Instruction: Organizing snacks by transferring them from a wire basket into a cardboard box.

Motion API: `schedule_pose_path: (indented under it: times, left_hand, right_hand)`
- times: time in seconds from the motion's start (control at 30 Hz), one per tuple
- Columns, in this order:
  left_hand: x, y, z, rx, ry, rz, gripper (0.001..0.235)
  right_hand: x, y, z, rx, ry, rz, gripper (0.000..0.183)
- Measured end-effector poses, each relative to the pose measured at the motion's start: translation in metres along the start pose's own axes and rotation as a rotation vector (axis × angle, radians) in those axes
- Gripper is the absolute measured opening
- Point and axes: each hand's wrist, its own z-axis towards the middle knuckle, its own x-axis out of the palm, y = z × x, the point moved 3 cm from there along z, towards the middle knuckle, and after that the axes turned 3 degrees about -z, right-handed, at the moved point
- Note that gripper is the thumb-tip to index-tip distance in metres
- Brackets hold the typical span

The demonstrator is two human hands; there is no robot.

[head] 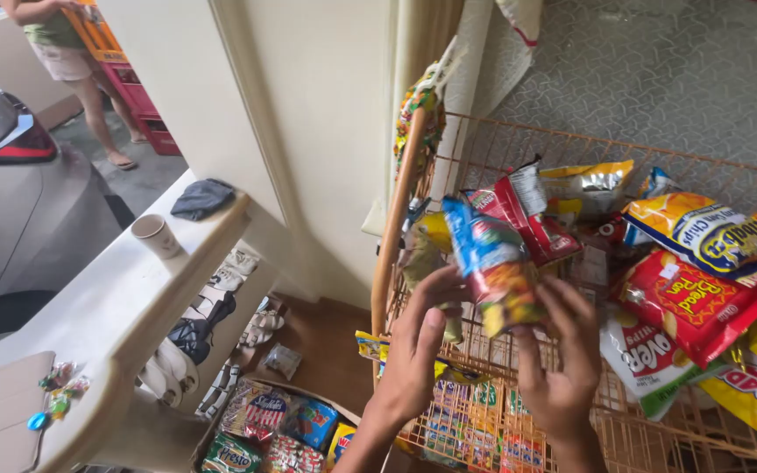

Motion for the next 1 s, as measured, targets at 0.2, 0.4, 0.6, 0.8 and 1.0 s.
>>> schedule_pose_path:
  times: [0.2, 0.4, 0.6, 0.8, 1.0]
  left_hand:
    - [0.013, 0.024, 0.013, -0.146, -0.045, -0.181, 0.071]
    - [0.019, -0.004, -0.002, -0.178, 0.013, -0.265, 0.074]
    - [0.026, 0.005, -0.014, -0.167, 0.113, 0.001, 0.066]
    - [0.034, 0.017, -0.010, -0.299, 0.010, -0.105, 0.043]
    - [0.056, 0.047, -0.015, -0.335, 0.019, -0.112, 0.040]
  right_hand:
    - [-0.023, 0.005, -0.020, -0.039, 0.149, 0.116, 0.029]
    - [-0.040, 0.003, -0.004, 0.477, 0.063, 0.653, 0.052]
    - [-0.026, -0.020, -0.029, 0.577, 0.269, 0.582, 0.042]
    - [-0.026, 0.004, -0.020, 0.708, 0.212, 0.647, 0.039]
    - [-0.046, -0.019, -0.041, 0.753, 0.175, 0.563, 0.040]
